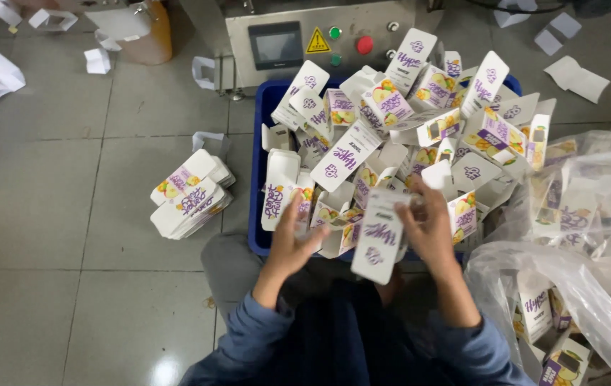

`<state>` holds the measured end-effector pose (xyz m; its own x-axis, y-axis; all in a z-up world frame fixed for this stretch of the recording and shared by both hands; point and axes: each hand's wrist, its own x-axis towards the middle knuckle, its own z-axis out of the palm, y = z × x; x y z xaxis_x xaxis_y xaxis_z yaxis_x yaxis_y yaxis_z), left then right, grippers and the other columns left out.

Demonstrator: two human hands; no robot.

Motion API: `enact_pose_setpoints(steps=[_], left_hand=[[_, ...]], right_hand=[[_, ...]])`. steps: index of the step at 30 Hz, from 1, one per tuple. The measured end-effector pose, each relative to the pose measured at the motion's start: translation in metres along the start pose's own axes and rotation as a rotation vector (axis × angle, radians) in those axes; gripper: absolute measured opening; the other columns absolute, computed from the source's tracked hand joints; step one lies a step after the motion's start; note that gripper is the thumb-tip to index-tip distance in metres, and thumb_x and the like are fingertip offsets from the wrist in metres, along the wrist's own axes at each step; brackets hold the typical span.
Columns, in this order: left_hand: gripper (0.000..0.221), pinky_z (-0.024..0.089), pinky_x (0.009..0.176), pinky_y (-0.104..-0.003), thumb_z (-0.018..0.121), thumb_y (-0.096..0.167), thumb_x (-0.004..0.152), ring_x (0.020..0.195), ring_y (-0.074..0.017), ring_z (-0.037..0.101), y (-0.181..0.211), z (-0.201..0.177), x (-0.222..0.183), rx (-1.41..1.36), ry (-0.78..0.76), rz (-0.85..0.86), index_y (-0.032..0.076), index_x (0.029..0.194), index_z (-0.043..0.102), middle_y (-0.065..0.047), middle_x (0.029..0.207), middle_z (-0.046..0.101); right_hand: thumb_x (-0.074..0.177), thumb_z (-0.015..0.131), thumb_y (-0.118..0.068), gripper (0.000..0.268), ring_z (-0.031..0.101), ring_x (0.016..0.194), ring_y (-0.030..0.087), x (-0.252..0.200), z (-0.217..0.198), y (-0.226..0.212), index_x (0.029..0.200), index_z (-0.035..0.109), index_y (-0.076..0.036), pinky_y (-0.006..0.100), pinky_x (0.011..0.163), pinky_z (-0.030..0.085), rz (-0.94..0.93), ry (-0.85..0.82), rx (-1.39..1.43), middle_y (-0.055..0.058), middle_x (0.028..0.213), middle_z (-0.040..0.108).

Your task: Folding flat cardboard juice boxes into their final shape and placing them into a storage bin.

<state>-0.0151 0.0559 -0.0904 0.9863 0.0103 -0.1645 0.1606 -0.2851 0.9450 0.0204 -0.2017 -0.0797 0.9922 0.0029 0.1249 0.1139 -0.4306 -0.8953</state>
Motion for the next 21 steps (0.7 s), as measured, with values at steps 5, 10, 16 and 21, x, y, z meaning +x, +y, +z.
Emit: enact_pose_setpoints(steps=[5, 10, 16, 21], left_hand=[[0.078, 0.049, 0.097, -0.049, 0.08, 0.036, 0.082, 0.114, -0.0411, 0.06, -0.136, -0.028, 0.072, 0.498, 0.479, 0.206, -0.003, 0.142, 0.048, -0.023, 0.123, 0.056], [0.089, 0.048, 0.095, -0.044, 0.09, 0.048, 0.062, 0.103, -0.0332, 0.062, -0.187, -0.023, 0.103, 0.786, 0.547, 0.151, 0.003, 0.132, 0.058, -0.017, 0.111, 0.059], [0.068, 0.055, 0.083, -0.047, 0.093, 0.034, 0.062, 0.088, -0.0353, 0.069, -0.191, -0.025, 0.106, 0.669, 0.535, 0.109, 0.011, 0.121, 0.068, -0.012, 0.102, 0.067], [0.065, 0.054, 0.083, -0.043, 0.09, 0.039, 0.066, 0.092, -0.0311, 0.068, -0.189, -0.024, 0.103, 0.783, 0.574, 0.145, 0.014, 0.119, 0.062, -0.008, 0.107, 0.059]], right_hand=[[0.087, 0.085, -0.029, 0.072, 0.069, 0.095, 0.047, 0.019, -0.018, 0.039, 0.147, 0.055, -0.002, 0.057, 0.077, 0.06, -0.189, 0.256, -0.609, 0.023, 0.13, 0.054], [0.092, 0.08, -0.024, 0.064, 0.062, 0.112, 0.042, 0.004, 0.009, 0.036, 0.145, 0.053, 0.0, 0.049, 0.085, 0.058, -0.404, 0.33, -0.62, 0.026, 0.138, 0.045], [0.086, 0.08, -0.018, 0.048, 0.065, 0.114, 0.041, -0.035, 0.047, 0.041, 0.13, 0.066, -0.007, 0.05, 0.088, 0.057, -0.349, 0.156, -0.436, 0.019, 0.135, 0.052], [0.086, 0.079, -0.015, 0.044, 0.063, 0.12, 0.041, -0.041, 0.059, 0.037, 0.129, 0.069, -0.011, 0.054, 0.096, 0.054, -0.29, 0.049, -0.393, 0.017, 0.137, 0.053]])
